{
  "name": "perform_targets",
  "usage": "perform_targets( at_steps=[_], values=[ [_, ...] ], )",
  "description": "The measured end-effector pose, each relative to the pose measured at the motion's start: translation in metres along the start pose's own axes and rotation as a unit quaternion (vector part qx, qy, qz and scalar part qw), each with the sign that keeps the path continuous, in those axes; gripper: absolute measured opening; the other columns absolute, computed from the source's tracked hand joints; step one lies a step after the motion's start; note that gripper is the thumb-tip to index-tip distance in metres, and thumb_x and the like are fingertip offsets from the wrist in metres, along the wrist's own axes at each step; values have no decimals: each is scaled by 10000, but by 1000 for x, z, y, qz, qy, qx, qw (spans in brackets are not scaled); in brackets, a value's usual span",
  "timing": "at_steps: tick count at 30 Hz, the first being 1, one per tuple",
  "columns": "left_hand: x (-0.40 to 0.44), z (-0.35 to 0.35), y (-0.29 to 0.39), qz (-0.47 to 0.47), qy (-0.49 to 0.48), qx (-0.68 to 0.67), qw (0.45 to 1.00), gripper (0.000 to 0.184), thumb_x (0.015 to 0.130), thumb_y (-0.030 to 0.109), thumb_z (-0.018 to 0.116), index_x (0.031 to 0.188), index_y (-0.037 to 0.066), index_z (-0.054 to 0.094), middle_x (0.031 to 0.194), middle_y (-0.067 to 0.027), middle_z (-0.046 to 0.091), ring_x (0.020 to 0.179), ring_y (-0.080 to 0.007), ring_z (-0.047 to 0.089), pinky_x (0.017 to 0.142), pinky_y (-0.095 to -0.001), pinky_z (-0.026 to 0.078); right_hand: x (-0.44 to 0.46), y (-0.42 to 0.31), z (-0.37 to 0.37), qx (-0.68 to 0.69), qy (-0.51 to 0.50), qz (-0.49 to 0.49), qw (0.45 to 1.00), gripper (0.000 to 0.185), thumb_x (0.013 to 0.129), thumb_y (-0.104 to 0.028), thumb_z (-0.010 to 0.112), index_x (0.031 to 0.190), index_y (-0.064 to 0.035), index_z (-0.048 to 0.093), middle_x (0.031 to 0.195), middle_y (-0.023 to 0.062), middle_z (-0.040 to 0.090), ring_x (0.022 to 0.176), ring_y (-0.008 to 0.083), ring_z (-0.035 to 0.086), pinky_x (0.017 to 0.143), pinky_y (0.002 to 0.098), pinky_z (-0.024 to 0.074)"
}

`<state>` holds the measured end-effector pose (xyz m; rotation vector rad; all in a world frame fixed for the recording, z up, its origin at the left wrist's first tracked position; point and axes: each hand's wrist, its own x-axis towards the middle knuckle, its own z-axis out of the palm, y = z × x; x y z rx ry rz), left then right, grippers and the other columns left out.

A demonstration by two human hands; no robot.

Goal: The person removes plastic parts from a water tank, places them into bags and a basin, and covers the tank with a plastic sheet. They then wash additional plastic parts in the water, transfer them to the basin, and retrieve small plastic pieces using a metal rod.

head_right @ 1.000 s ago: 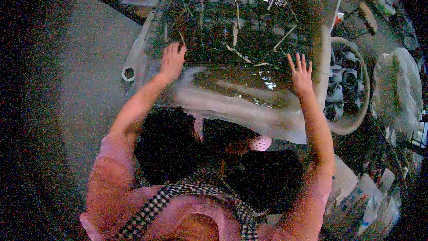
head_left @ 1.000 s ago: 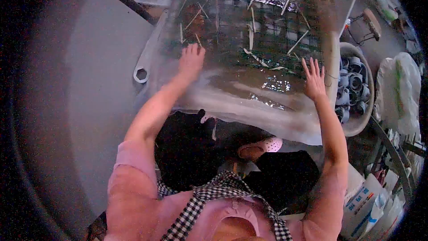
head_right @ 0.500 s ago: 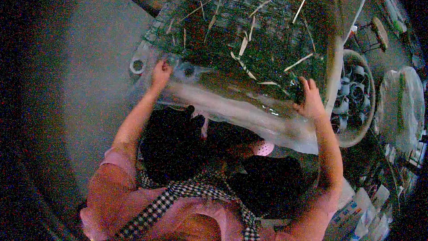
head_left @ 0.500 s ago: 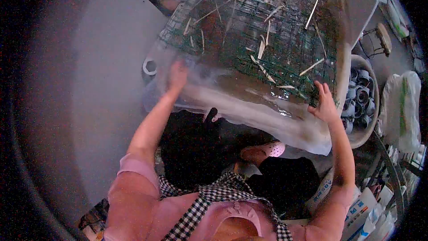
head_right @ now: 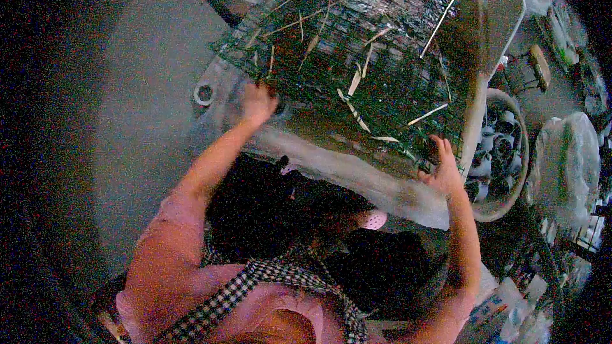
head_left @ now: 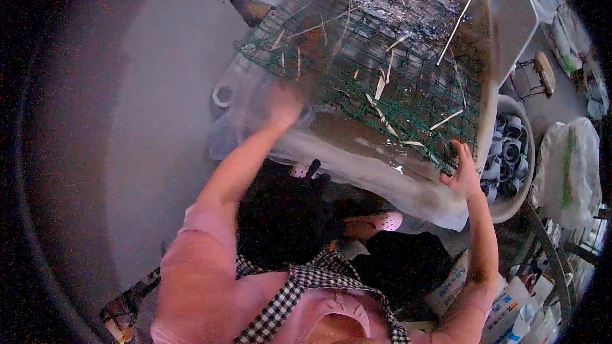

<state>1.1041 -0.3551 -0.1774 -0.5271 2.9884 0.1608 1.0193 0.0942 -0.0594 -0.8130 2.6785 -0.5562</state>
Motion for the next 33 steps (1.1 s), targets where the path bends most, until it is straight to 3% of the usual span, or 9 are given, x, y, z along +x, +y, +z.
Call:
perform_targets(
  at_steps=[3,8,11,12,14,18,24,28,33],
  values=[
    [-17,3,-38,-73,51,83,993,481,747,286,550,1125,2,461,1094,-197,471,935,-313,495,760,-396,425,-9,5,12,-18,-68,25,997,893,529,-166,733,1287,-128,261,1154,204,376,1047,374,406,892,434,360],
    [-44,-15,-25,-75,-80,123,986,476,674,331,618,999,-11,549,1027,-192,489,983,-319,463,835,-386,388,-34,50,84,-215,-90,45,971,902,484,-183,783,1241,-69,306,1232,174,354,1116,341,376,885,437,368],
    [-52,-3,-34,-115,-5,70,991,458,667,338,622,960,-8,561,981,-177,503,990,-305,455,841,-378,378,-30,52,84,-239,-146,70,957,563,773,-62,436,1306,-138,271,1263,225,344,1056,382,438,857,467,388],
    [-56,0,-37,-104,-5,71,992,458,667,338,622,960,-8,561,981,-177,503,990,-305,455,841,-378,378,-28,56,88,-236,-144,80,958,563,773,-62,436,1306,-138,271,1263,225,344,1056,382,438,857,467,388],
    [-61,11,-39,-96,94,69,989,427,658,341,627,912,3,571,936,-162,521,960,-296,470,821,-385,385,-28,72,93,-200,-185,75,959,876,534,-172,751,1265,-88,276,1261,201,347,1085,377,425,880,431,383],
    [-65,-23,-36,-117,17,56,991,406,666,328,647,882,-6,562,924,-159,540,935,-306,489,809,-401,390,-9,31,66,-149,-299,129,934,797,650,-316,665,1308,-175,239,1259,195,352,1083,395,423,883,437,374],
    [-77,-5,-52,-97,110,93,985,506,661,333,682,968,-19,486,923,-176,547,912,-316,511,779,-397,412,-26,34,57,-148,-225,110,957,671,727,-490,572,1295,-277,285,1284,175,328,1156,375,344,899,482,333],
    [-88,-63,-20,-222,-4,-2,975,587,615,319,731,981,2,399,960,-186,521,949,-311,497,782,-384,415,-45,44,73,-183,-132,157,962,643,715,-574,530,1252,-255,377,1386,178,143,1257,387,153,947,549,233],
    [-84,-50,-20,-123,97,139,978,831,642,349,693,1273,20,264,1217,-209,349,1136,-326,348,925,-410,307,-31,60,87,-179,-176,154,956,714,697,-626,507,1269,-225,357,1390,183,112,1262,423,96,959,577,171]
  ],
)
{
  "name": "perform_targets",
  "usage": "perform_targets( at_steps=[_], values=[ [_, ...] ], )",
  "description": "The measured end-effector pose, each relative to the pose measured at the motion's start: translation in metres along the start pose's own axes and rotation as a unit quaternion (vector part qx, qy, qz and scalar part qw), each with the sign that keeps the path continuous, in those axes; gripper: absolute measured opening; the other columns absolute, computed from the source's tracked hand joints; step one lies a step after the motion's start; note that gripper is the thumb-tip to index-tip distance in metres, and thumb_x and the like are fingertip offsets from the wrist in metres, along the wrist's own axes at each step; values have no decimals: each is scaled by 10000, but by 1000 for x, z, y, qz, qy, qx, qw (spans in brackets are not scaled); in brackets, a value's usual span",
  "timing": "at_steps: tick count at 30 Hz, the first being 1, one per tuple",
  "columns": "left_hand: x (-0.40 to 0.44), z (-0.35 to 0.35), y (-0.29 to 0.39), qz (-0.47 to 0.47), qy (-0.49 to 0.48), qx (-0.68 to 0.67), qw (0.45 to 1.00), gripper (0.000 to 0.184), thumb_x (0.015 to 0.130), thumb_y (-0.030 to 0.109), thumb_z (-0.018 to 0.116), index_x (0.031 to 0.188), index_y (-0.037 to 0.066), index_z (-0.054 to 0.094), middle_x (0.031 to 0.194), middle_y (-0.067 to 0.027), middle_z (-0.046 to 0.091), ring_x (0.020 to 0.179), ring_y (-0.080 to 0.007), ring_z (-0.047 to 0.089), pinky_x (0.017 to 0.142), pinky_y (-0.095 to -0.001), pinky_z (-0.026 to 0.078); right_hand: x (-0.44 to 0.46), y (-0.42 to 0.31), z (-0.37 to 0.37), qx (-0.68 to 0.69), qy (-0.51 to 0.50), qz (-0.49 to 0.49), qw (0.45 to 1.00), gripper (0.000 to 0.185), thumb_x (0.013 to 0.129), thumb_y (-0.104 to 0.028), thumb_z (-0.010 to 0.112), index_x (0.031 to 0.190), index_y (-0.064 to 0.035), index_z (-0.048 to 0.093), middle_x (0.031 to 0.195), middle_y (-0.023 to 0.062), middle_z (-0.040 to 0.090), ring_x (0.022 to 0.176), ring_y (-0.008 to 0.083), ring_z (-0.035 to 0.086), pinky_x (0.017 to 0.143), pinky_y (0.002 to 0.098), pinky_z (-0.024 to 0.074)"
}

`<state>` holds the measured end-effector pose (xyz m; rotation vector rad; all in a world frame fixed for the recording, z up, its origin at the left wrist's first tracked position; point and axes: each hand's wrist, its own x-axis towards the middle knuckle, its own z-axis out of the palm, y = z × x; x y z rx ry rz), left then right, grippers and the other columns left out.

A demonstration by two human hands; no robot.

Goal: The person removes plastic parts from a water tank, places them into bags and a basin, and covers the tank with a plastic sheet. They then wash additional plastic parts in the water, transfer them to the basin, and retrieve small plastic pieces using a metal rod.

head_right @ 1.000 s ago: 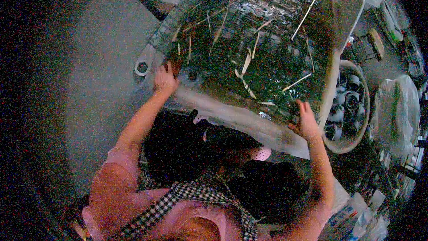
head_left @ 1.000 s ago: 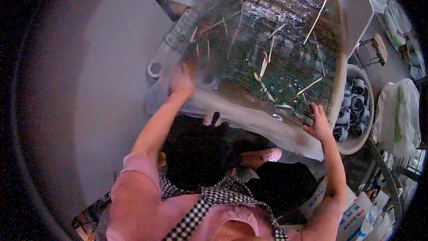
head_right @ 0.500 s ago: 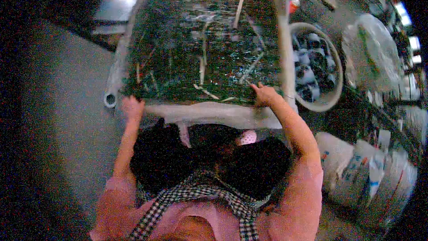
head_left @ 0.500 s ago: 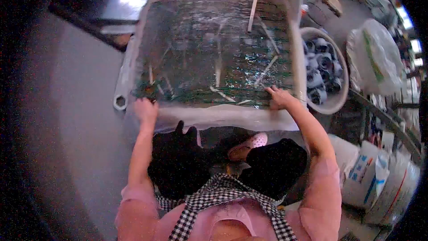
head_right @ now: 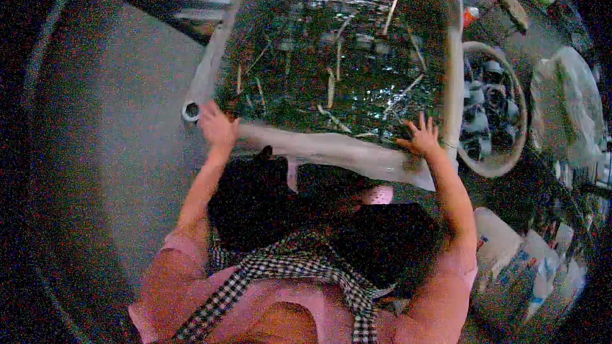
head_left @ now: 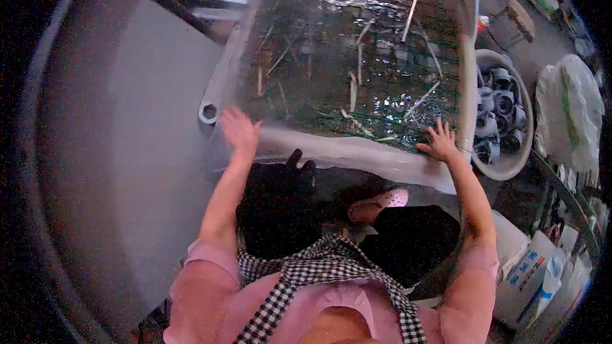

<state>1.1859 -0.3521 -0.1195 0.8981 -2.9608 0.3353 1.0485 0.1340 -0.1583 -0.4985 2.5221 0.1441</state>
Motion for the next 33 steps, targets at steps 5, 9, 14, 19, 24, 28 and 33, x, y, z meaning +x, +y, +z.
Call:
perform_targets(
  at_steps=[5,9,14,19,24,28,33],
  values=[
    [25,39,-15,289,40,23,956,720,654,300,683,1270,124,354,1296,-186,301,1188,-342,284,973,-451,249,-9,4,-7,23,1,27,999,781,650,-658,523,1263,-200,372,1407,164,70,1272,420,61,970,584,155],
    [21,6,-14,221,-87,-89,967,468,655,260,679,1097,184,544,1179,-119,408,1095,-286,359,905,-453,296,-14,12,-9,3,13,4,1000,798,675,-621,533,1264,-110,364,1401,162,99,1258,422,125,976,538,184],
    [30,30,-4,265,-35,-87,960,395,642,268,677,1020,177,605,1095,-116,491,1034,-280,437,868,-430,329,0,9,4,-19,-13,18,1000,808,634,-626,572,1311,-355,222,1400,189,66,1248,468,76,943,611,168],
    [42,41,0,284,-61,-172,941,354,679,173,662,1027,148,604,1148,-130,473,1031,-309,432,876,-403,349,3,8,1,-24,0,10,1000,817,643,-549,617,1322,-337,215,1373,223,142,1228,464,163,927,579,244],
    [33,46,-2,212,-120,-299,923,431,706,78,617,1126,143,544,1183,-149,432,1034,-315,421,888,-390,339,-6,8,-8,-83,-13,20,996,755,685,-535,580,1321,-290,255,1315,291,224,1046,440,419,857,502,346],
    [46,23,10,322,-152,-122,926,479,724,58,589,1183,156,497,1220,-157,381,1059,-337,394,897,-394,338,-2,12,-19,-86,-50,12,995,770,688,-536,573,1329,-267,241,1324,276,220,979,405,468,812,453,378],
    [51,27,11,293,-260,-36,919,534,748,115,565,1256,155,404,1249,-133,357,1117,-325,363,973,-433,262,1,13,-11,-93,-45,39,994,798,706,-511,572,1351,-246,184,1339,280,178,1023,405,444,852,461,346]
  ],
)
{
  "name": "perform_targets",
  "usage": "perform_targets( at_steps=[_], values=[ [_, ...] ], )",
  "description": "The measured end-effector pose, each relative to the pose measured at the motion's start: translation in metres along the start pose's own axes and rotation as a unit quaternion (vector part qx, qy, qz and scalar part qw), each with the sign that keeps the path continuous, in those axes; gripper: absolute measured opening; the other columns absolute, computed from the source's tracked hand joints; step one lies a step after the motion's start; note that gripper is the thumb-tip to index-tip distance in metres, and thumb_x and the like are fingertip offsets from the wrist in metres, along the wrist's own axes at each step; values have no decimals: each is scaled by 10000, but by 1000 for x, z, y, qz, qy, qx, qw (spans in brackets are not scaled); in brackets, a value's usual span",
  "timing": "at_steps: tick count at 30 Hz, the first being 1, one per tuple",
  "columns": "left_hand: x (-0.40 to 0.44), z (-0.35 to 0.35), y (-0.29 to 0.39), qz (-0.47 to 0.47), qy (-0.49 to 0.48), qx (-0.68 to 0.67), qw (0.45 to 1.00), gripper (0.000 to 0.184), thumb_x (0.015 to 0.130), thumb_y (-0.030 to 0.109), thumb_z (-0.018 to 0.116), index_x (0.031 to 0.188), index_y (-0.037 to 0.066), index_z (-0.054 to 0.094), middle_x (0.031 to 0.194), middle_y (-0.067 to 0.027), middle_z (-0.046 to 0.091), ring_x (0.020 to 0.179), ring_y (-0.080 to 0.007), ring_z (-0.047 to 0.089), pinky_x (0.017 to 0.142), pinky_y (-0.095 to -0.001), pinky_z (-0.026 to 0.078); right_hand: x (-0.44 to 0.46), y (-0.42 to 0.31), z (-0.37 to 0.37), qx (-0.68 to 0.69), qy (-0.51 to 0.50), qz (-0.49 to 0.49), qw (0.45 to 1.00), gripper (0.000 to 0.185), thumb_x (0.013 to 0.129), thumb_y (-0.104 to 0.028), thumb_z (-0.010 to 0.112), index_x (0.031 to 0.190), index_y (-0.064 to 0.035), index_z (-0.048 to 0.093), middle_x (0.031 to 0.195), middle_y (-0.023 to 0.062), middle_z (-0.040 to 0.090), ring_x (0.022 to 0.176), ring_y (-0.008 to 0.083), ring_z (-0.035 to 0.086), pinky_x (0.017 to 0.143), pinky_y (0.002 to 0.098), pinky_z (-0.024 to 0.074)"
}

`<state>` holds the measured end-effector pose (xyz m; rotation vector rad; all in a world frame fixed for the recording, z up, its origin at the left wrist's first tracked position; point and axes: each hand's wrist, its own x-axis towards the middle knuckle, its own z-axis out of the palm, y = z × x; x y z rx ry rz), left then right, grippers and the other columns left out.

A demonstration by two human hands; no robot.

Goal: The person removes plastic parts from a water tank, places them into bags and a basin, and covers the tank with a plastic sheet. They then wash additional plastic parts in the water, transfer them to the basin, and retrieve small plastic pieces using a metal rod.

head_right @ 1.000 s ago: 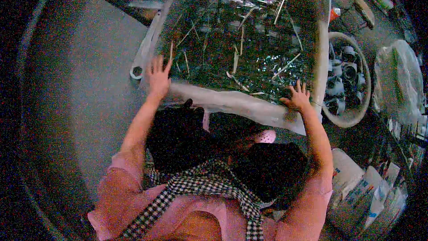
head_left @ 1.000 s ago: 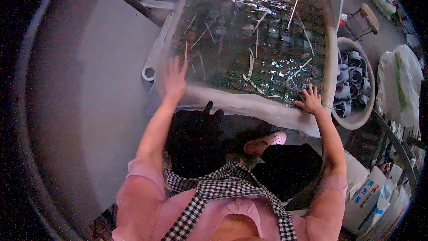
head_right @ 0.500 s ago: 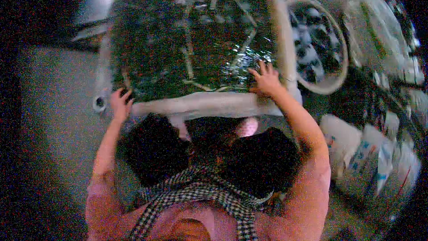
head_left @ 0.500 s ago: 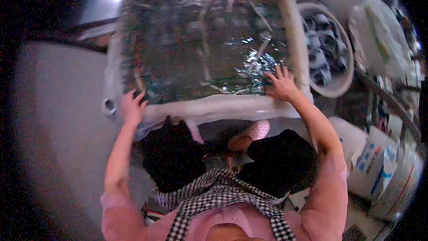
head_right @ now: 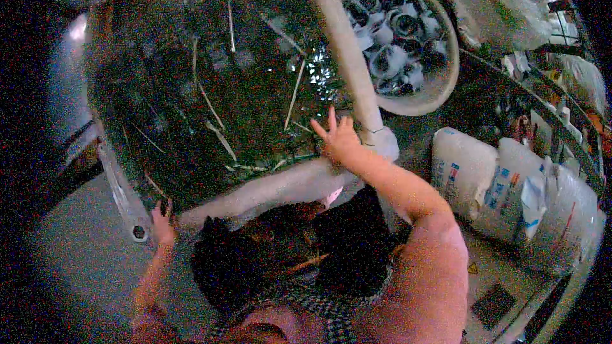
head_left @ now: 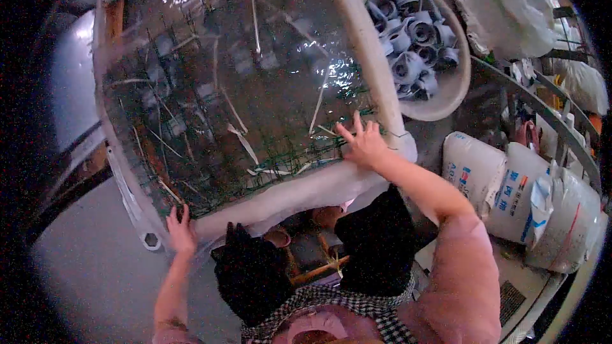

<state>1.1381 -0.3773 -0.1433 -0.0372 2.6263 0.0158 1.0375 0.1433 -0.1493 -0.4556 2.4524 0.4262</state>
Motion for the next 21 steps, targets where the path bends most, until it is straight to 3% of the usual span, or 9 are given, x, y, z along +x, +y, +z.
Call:
perform_targets(
  at_steps=[5,7,8,10,15,16,17,19,21],
  values=[
    [2,12,-7,63,-80,114,988,551,784,173,492,1306,183,316,1343,-129,255,1230,-319,251,1013,-491,131,-4,-9,-15,87,-62,36,994,803,742,-404,552,1370,-208,93,1346,299,129,1139,460,317,918,515,254],
    [2,-14,-2,79,-121,149,978,561,787,179,474,1317,189,291,1377,-129,203,1265,-312,200,1016,-509,91,-9,-8,-29,53,-59,57,995,733,776,-347,500,1370,-208,94,1359,287,100,1198,490,199,947,544,204],
    [-5,-35,15,21,-167,106,980,586,775,170,479,1324,182,273,1392,-128,155,1281,-301,157,1016,-514,78,-7,-7,-9,80,3,56,995,680,791,-286,465,1367,-204,114,1370,271,79,1224,502,110,972,563,151],
    [-21,-84,46,-62,-221,78,970,623,752,172,495,1328,175,258,1410,-128,91,1299,-289,100,1012,-530,57,-35,-6,-20,151,88,73,982,706,765,-206,507,1363,-200,132,1371,258,95,1219,507,117,978,569,141],
    [-98,-222,112,-23,-262,100,960,675,688,231,559,1307,184,292,1418,-134,33,1309,-286,36,993,-577,35,-171,4,-145,335,75,31,939,738,720,-115,567,1346,-147,178,1337,274,174,1206,485,179,993,515,183],
    [-107,-238,113,-24,-274,76,959,677,671,244,578,1292,191,316,1417,-136,35,1310,-286,28,992,-580,45,-205,13,-182,437,107,61,891,703,723,-127,569,1330,-119,215,1333,264,193,1202,450,220,994,475,210],
    [-105,-209,96,-4,-247,79,966,641,658,260,600,1253,179,374,1397,-149,119,1295,-294,99,977,-587,111,-240,28,-202,537,137,86,828,671,726,-140,571,1313,-91,252,1328,254,212,1198,416,261,996,436,237],
    [-111,-222,93,23,-212,97,972,609,645,276,622,1213,168,432,1378,-161,203,1281,-302,170,962,-593,177,-302,75,-224,528,170,136,821,635,724,-143,579,1287,-72,293,1315,241,245,1188,390,290,987,407,264],
    [-105,-253,113,4,-325,25,946,481,658,336,626,1078,112,556,1186,-180,474,1131,-300,424,892,-501,355,-345,106,-225,513,232,234,793,557,723,-139,588,1228,-50,371,1273,223,315,1164,362,334,965,383,304]
  ],
)
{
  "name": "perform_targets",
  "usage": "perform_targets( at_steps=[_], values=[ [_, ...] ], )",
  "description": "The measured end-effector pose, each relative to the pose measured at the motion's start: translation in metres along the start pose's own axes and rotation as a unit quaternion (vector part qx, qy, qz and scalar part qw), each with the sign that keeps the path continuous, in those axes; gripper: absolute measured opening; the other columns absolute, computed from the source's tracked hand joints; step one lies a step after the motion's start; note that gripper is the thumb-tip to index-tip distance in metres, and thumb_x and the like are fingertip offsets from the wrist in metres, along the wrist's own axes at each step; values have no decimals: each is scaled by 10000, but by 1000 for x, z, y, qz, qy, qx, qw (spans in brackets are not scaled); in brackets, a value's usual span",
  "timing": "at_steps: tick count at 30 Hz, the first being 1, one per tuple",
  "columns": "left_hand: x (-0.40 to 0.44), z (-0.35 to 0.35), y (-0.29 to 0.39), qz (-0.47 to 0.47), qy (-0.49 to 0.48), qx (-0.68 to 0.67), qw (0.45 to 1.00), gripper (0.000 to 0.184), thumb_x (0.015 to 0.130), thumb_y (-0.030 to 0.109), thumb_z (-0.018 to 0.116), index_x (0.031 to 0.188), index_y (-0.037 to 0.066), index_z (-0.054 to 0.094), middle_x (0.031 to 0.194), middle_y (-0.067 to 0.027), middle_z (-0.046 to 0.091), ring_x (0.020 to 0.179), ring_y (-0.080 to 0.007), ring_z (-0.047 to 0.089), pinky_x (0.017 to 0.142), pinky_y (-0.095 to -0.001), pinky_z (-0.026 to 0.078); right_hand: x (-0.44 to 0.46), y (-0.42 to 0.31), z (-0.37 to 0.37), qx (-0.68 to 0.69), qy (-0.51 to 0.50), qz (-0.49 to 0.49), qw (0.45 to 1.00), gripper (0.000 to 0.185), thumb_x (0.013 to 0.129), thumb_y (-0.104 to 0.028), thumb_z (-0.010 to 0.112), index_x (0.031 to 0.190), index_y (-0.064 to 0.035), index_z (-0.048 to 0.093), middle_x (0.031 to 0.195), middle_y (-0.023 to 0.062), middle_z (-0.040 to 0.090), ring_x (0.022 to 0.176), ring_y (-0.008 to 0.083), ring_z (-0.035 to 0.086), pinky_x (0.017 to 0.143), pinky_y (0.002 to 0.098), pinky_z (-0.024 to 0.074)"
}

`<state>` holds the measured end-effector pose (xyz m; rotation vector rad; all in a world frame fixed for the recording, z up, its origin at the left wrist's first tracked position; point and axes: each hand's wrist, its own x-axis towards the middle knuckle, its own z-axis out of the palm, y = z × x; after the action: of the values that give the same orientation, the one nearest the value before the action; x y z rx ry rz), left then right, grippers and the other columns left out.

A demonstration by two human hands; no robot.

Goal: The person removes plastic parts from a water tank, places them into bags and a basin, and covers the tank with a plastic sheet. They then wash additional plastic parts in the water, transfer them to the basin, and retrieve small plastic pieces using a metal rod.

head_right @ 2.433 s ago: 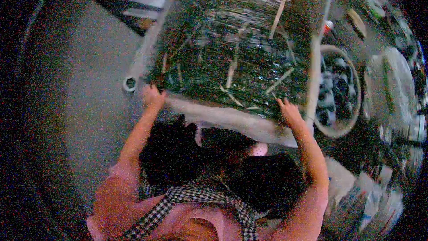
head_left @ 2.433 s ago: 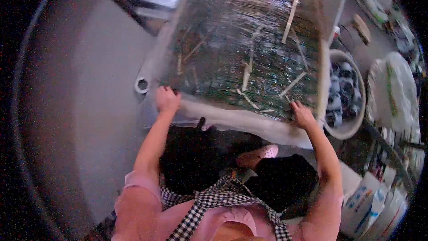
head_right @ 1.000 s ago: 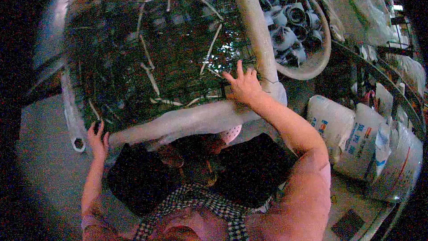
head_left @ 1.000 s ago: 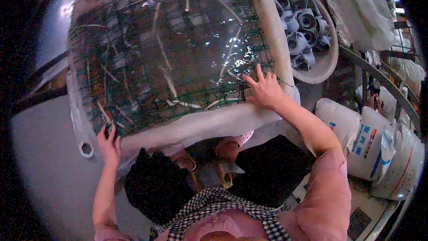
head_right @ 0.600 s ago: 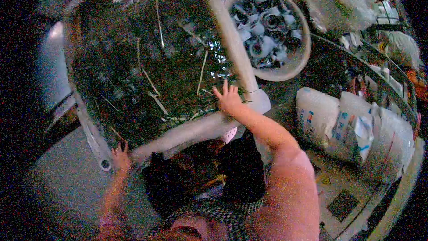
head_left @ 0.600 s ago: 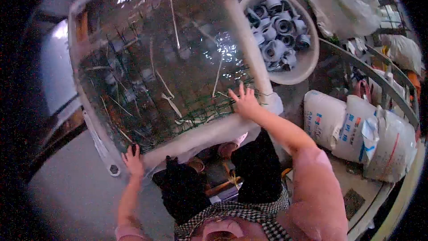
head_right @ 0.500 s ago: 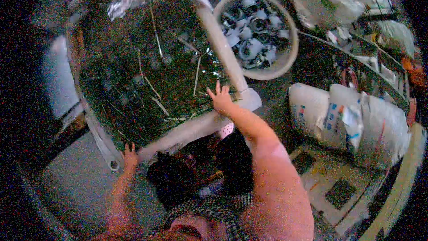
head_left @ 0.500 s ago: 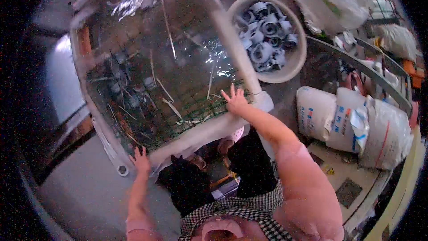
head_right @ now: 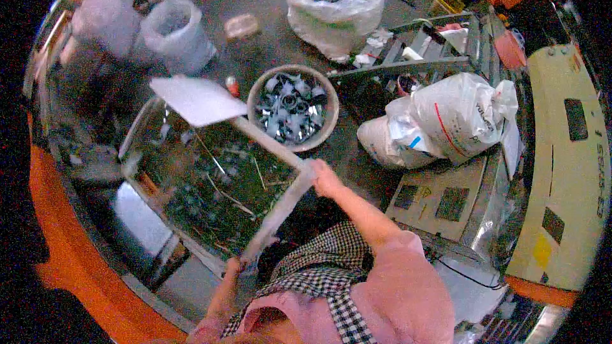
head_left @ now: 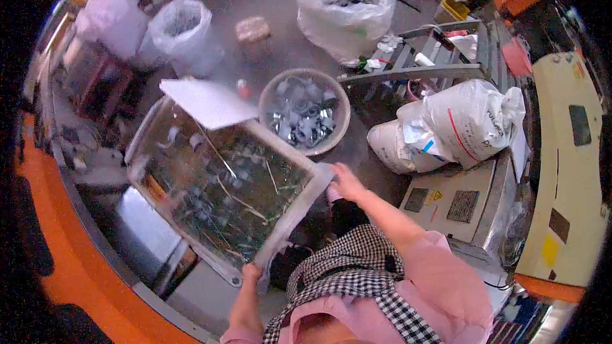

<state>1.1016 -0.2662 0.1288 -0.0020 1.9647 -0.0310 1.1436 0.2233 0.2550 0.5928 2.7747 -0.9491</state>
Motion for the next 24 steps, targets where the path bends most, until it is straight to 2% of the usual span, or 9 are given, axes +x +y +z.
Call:
perform_targets(
  at_steps=[1,3,6,9,12,15,17,20,24],
  values=[
    [-16,-20,14,5,12,9,1000,481,658,336,626,1078,112,556,1186,-180,474,1131,-300,424,892,-501,355,0,9,-24,9,67,38,997,514,724,-131,588,1197,-46,406,1244,218,351,1150,361,347,953,388,318],
    [-53,-53,36,117,73,-34,990,414,668,362,618,954,63,612,945,-164,604,923,-288,565,792,-404,442,-5,5,-95,-53,103,33,993,508,722,-127,587,1185,-31,403,1207,218,382,1129,368,363,946,396,321],
    [-71,-62,61,70,60,-75,993,374,678,354,614,902,55,625,869,-152,622,871,-275,585,767,-340,447,17,72,-149,-70,175,95,977,503,731,-148,580,1181,-23,392,1189,211,398,1109,367,382,932,412,330],
    [-29,-7,28,64,46,-134,988,350,689,342,611,893,57,625,909,-155,612,896,-265,578,764,-356,449,70,141,-211,-125,179,115,969,512,742,-187,577,1179,0,387,1244,240,332,1146,372,343,959,410,308],
    [-97,-23,86,6,24,-109,994,323,707,338,577,887,75,626,920,-146,610,892,-267,579,752,-363,458,115,196,-284,-164,202,156,953,518,708,-139,613,1159,9,407,1248,231,332,1166,366,324,976,396,292],
    [-118,-58,156,-7,28,-52,998,301,724,335,544,881,92,628,931,-136,609,889,-268,581,739,-370,468,139,227,-365,-194,225,180,938,544,668,-87,649,1151,5,416,1242,212,347,1185,351,310,978,397,289],
    [-117,-91,216,1,40,10,999,290,736,333,521,877,104,628,938,-130,608,887,-269,582,731,-375,474,154,264,-410,-219,221,204,928,463,673,-84,644,1089,3,459,1229,209,357,1164,353,331,962,416,301],
    [-88,-138,273,37,70,115,990,278,753,330,488,871,121,630,949,-120,606,884,-270,584,718,-382,483,155,304,-431,-278,249,188,908,416,679,-96,640,1052,1,484,1213,212,363,1152,362,339,954,420,307],
    [-36,-174,312,144,41,295,944,273,766,317,464,864,122,628,891,-120,613,818,-257,599,638,-392,490,148,304,-443,-205,205,242,926,391,689,-118,634,1034,5,497,1225,226,349,1145,376,338,952,437,302]
  ],
)
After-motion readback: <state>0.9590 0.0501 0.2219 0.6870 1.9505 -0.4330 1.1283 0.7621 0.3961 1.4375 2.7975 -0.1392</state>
